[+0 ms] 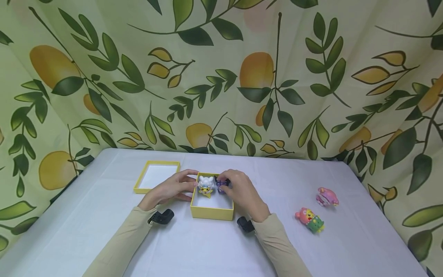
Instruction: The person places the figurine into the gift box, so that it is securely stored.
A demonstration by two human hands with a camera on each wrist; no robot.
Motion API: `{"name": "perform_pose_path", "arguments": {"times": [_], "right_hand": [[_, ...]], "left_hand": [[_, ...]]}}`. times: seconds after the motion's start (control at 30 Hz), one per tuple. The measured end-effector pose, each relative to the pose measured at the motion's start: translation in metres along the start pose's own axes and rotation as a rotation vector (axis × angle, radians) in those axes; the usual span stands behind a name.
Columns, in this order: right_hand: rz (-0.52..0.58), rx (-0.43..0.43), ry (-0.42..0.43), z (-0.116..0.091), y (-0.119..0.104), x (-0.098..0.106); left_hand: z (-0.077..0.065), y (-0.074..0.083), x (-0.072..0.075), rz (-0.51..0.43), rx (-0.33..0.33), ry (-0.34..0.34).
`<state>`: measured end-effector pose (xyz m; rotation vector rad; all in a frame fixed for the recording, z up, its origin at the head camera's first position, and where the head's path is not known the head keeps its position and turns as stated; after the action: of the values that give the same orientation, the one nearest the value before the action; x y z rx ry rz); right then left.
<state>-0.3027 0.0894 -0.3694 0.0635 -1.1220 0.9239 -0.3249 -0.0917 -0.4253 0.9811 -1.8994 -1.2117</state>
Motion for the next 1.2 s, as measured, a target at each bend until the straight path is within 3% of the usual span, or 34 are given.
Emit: {"name": "perform_pose_path", "arguments": {"times": [0.67, 1.2], "right_hand": [[-0.034, -0.086, -0.098, 0.0010, 0.0021, -0.0034], [0.018, -0.095, -0.087, 0.0000, 0.0043, -0.0043]], "left_hand": [[0.0000, -0.0001, -0.0001, 0.000, 0.004, 0.003], [0.0012, -0.0013, 0.0003, 0.002, 0.012, 0.011]]}}
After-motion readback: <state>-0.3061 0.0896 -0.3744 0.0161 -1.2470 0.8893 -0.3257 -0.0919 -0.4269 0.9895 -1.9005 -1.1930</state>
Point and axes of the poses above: each hand's wrist, its own z-axis towards the middle knuckle, its own x-axis out of the back of the hand, y = z × x, the point moved 8 cm from there along z, towards the middle knuckle, and after that the axes turned 5 degrees about x, right-handed, at the moved point
